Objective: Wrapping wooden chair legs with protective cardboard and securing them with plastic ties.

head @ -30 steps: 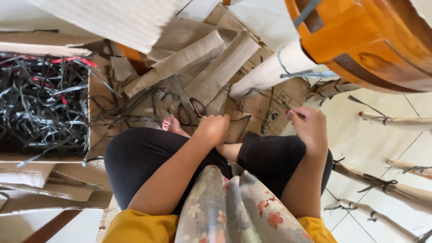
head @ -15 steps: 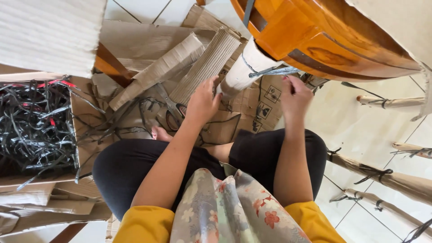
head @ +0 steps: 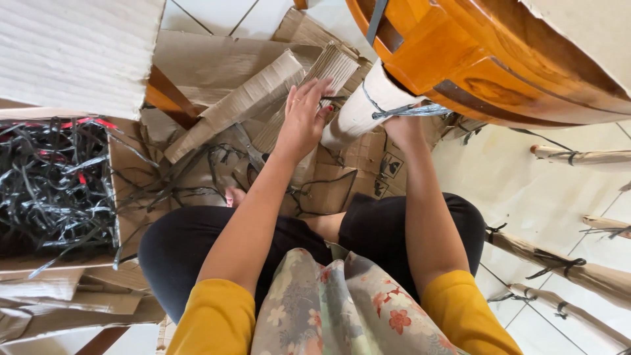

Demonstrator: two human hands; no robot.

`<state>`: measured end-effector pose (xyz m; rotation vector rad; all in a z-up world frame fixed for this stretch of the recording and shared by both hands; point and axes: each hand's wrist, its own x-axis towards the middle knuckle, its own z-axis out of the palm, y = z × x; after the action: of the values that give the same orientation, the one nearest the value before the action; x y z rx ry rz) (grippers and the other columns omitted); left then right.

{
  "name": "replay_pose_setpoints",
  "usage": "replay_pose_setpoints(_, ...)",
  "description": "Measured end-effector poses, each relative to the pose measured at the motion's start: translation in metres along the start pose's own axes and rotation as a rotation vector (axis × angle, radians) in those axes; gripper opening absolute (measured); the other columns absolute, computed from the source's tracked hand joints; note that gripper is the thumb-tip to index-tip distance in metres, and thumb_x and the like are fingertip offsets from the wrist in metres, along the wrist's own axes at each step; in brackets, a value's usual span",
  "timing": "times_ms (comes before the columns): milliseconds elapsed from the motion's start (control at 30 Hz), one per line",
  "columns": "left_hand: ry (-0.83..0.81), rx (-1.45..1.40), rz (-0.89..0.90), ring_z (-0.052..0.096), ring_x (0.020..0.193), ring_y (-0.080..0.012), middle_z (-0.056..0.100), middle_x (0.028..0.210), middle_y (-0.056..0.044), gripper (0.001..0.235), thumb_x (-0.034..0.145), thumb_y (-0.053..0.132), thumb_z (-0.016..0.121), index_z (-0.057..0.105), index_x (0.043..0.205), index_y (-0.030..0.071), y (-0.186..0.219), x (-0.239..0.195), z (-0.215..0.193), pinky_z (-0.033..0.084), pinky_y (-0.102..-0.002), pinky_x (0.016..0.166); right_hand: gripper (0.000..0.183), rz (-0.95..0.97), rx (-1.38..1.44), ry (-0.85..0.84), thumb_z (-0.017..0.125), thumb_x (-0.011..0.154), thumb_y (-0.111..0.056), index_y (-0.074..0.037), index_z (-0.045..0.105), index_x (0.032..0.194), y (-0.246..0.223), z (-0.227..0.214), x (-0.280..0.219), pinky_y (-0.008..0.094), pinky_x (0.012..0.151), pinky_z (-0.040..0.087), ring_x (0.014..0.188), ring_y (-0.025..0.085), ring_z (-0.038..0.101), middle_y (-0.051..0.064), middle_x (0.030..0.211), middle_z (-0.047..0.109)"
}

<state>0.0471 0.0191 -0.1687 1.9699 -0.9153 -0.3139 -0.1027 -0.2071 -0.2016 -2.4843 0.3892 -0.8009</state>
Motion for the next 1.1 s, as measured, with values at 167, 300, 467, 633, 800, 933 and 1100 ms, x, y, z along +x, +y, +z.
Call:
replay_pose_setpoints(167, 0.119, 0.172, 0.177, 0.070, 0.095, -0.0240, 0.073, 0.094, 0.003, 0.017, 0.100, 0.030, 0.067, 0.072, 0.116, 0.026, -0.020, 0.006, -0.003, 0.054, -0.041, 0.090, 0.014, 0.081, 0.003, -0.098, 0.074, 0.094, -0.007, -0.006, 0.069, 0.080, -0.001, -0.001, -0.004, 0.037, 0.060, 0.053, 0.063, 0.034, 0.069, 0.010, 0.066, 0.067)
replay_pose_setpoints(300, -0.142, 0.215, -0.213, 0.074, 0.085, -0.0177, 0.073, 0.078, 0.016, 0.012, 0.099, 0.049, 0.063, 0.069, 0.095, 0.039, -0.012, 0.002, -0.019, 0.058, -0.043, 0.078, 0.016, 0.155, 0.019, -0.185, 0.076, 0.096, -0.009, -0.008, 0.071, 0.081, -0.005, -0.003, -0.005, 0.034, 0.058, 0.052, 0.060, 0.030, 0.069, 0.008, 0.064, 0.067)
replay_pose_setpoints(467, -0.236, 0.258, -0.249, 0.074, 0.081, -0.0299, 0.074, 0.078, 0.004, 0.019, 0.097, 0.046, 0.063, 0.073, 0.096, 0.030, 0.026, -0.022, -0.034, 0.058, -0.047, 0.075, 0.009, 0.196, 0.075, -0.239, 0.077, 0.095, -0.009, -0.009, 0.074, 0.087, -0.050, -0.024, -0.008, 0.034, 0.059, 0.053, 0.063, 0.029, 0.070, 0.008, 0.068, 0.070)
replay_pose_setpoints(633, 0.014, 0.269, 0.301, 0.069, 0.090, -0.0345, 0.067, 0.098, -0.006, 0.011, 0.085, 0.026, 0.080, 0.074, 0.084, 0.016, 0.020, -0.047, -0.007, 0.056, -0.046, 0.075, 0.005, 0.167, 0.080, -0.204, 0.078, 0.093, -0.008, -0.010, 0.074, 0.092, -0.092, -0.036, -0.021, 0.038, 0.062, 0.056, 0.071, 0.033, 0.073, 0.009, 0.075, 0.073)
replay_pose_setpoints(800, 0.061, 0.048, 0.485, 0.064, 0.119, -0.0226, 0.071, 0.114, 0.005, 0.012, 0.101, 0.028, 0.069, 0.073, 0.097, 0.017, 0.034, -0.045, -0.003, 0.047, -0.037, 0.099, 0.006, 0.040, 0.032, -0.129, 0.073, 0.096, -0.006, -0.010, 0.072, 0.092, -0.096, -0.033, -0.038, 0.041, 0.063, 0.058, 0.074, 0.034, 0.072, 0.008, 0.081, 0.073)
replay_pose_setpoints(933, 0.152, 0.007, 0.503, 0.068, 0.110, -0.0206, 0.073, 0.113, 0.006, 0.008, 0.100, 0.022, 0.070, 0.076, 0.105, 0.020, 0.025, -0.035, 0.002, 0.049, -0.036, 0.096, 0.007, 0.020, 0.137, -0.090, 0.072, 0.097, -0.006, -0.011, 0.073, 0.092, -0.108, -0.036, -0.043, 0.038, 0.064, 0.058, 0.075, 0.030, 0.073, 0.005, 0.085, 0.075)
replay_pose_setpoints(1100, 0.249, -0.106, 0.564, 0.072, 0.101, -0.0217, 0.077, 0.107, 0.005, 0.012, 0.100, 0.015, 0.068, 0.080, 0.100, 0.017, 0.024, -0.028, 0.008, 0.053, -0.036, 0.096, 0.008, 0.020, 0.240, 0.029, 0.073, 0.099, -0.005, -0.009, 0.075, 0.092, -0.120, -0.041, -0.039, 0.032, 0.062, 0.056, 0.071, 0.026, 0.070, 0.005, 0.084, 0.074)
